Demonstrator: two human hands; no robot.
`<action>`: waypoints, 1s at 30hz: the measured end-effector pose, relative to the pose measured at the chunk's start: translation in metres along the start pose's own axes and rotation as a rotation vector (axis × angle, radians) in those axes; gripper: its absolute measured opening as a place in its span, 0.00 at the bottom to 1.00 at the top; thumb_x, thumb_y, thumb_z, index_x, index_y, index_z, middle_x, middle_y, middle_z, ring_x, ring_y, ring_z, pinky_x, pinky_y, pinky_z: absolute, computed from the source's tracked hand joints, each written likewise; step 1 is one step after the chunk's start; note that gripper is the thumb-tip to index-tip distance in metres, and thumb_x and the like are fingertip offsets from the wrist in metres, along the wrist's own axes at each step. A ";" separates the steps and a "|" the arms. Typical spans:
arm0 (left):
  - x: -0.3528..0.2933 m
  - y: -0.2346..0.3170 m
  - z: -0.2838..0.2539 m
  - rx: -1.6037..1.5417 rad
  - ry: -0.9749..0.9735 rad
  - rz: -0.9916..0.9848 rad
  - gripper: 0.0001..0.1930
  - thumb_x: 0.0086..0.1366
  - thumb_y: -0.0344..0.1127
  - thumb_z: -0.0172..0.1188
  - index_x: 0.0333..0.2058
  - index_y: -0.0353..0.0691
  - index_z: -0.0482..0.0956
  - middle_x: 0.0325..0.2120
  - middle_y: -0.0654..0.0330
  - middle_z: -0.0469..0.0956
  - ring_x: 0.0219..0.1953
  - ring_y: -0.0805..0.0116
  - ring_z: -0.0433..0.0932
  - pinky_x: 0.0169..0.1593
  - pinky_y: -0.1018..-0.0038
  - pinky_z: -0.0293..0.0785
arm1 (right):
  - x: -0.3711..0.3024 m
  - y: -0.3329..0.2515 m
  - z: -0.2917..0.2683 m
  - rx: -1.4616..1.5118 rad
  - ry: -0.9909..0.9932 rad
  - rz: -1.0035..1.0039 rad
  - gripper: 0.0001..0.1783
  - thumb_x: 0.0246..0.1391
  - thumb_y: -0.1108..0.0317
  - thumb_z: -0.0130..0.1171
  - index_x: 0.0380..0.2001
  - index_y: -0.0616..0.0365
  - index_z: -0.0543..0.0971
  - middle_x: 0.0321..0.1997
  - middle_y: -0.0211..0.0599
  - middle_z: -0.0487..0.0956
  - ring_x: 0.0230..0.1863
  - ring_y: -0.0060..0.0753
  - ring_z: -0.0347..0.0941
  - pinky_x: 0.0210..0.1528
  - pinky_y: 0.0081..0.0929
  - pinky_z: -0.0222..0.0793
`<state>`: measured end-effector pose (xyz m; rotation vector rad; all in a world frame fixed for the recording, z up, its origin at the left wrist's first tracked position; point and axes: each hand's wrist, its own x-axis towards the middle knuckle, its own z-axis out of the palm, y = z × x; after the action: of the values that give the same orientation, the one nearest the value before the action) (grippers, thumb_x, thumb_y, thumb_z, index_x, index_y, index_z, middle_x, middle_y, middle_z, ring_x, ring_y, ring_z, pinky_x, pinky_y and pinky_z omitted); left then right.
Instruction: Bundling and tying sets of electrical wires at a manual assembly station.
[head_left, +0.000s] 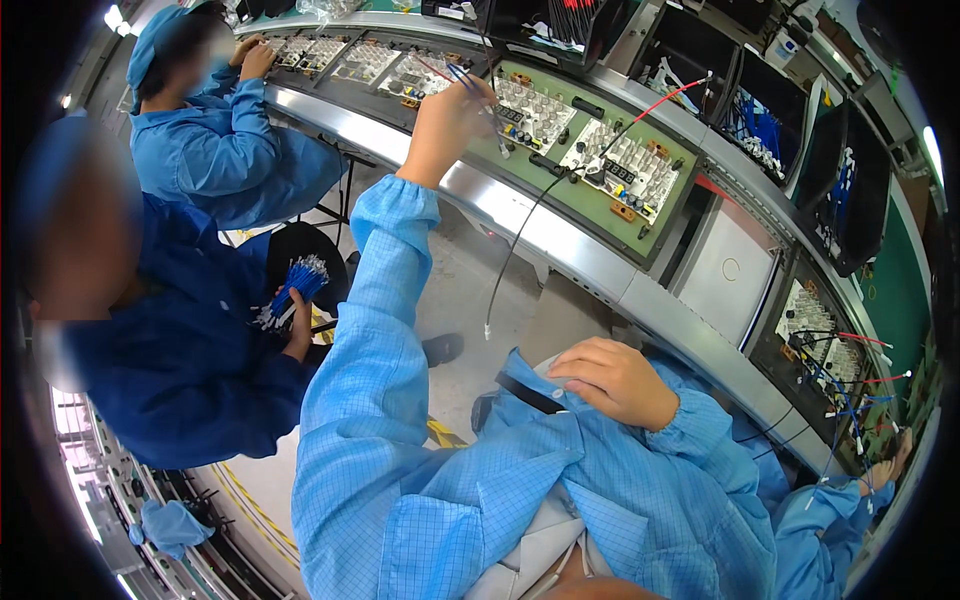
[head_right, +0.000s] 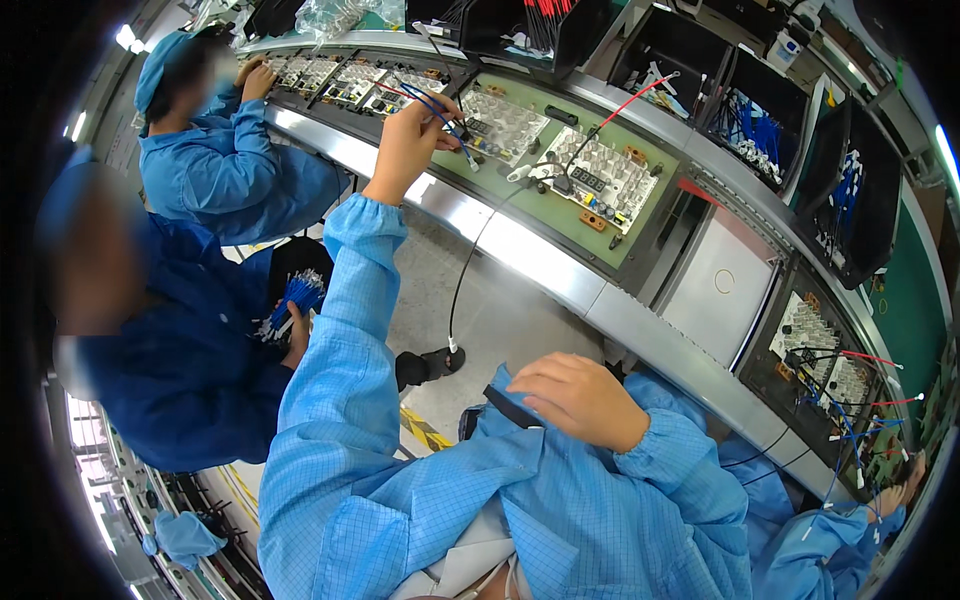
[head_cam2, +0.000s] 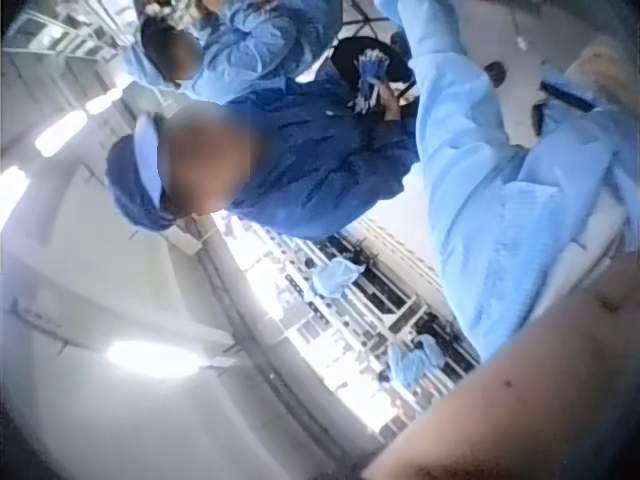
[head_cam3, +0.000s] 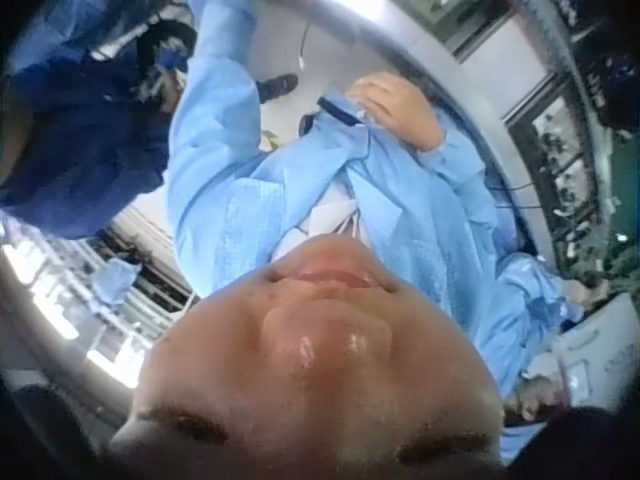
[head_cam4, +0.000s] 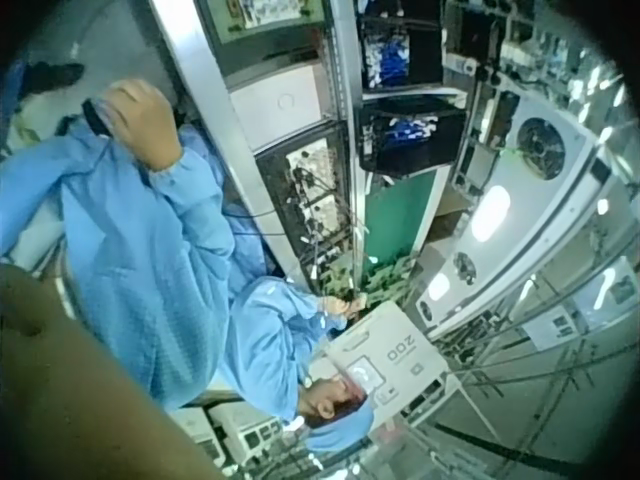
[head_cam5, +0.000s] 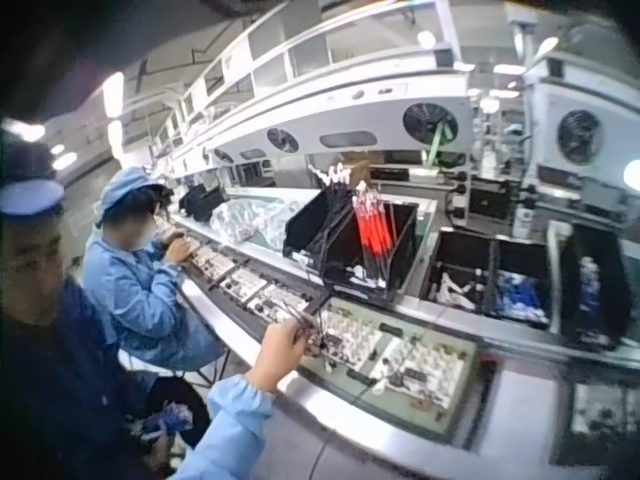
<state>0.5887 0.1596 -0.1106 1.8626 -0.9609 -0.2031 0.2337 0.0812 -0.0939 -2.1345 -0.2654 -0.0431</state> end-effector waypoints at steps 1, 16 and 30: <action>0.000 0.000 0.000 0.012 -0.002 0.004 0.08 0.65 0.21 0.47 0.40 0.32 0.74 0.34 0.57 0.80 0.28 0.70 0.82 0.32 0.79 0.80 | 0.000 0.001 0.000 0.006 -0.005 -0.004 0.10 0.51 0.68 0.58 0.38 0.53 0.79 0.42 0.32 0.78 0.43 0.38 0.73 0.45 0.32 0.70; 0.010 -0.013 0.003 0.079 -0.066 0.043 0.08 0.64 0.19 0.47 0.38 0.31 0.75 0.30 0.58 0.79 0.26 0.70 0.82 0.29 0.79 0.78 | 0.000 0.007 0.006 -0.004 -0.011 -0.005 0.10 0.52 0.67 0.56 0.39 0.53 0.79 0.41 0.32 0.78 0.43 0.37 0.73 0.45 0.32 0.69; -0.001 -0.033 -0.003 -0.225 -0.024 -0.084 0.14 0.63 0.23 0.52 0.49 0.33 0.71 0.40 0.54 0.79 0.28 0.68 0.80 0.32 0.78 0.81 | -0.023 -0.005 -0.018 -0.174 0.119 -0.034 0.11 0.50 0.68 0.59 0.39 0.52 0.80 0.40 0.34 0.78 0.43 0.40 0.73 0.46 0.34 0.69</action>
<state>0.6070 0.1682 -0.1365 1.6975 -0.8409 -0.3702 0.2117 0.0651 -0.0826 -2.2902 -0.2347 -0.2191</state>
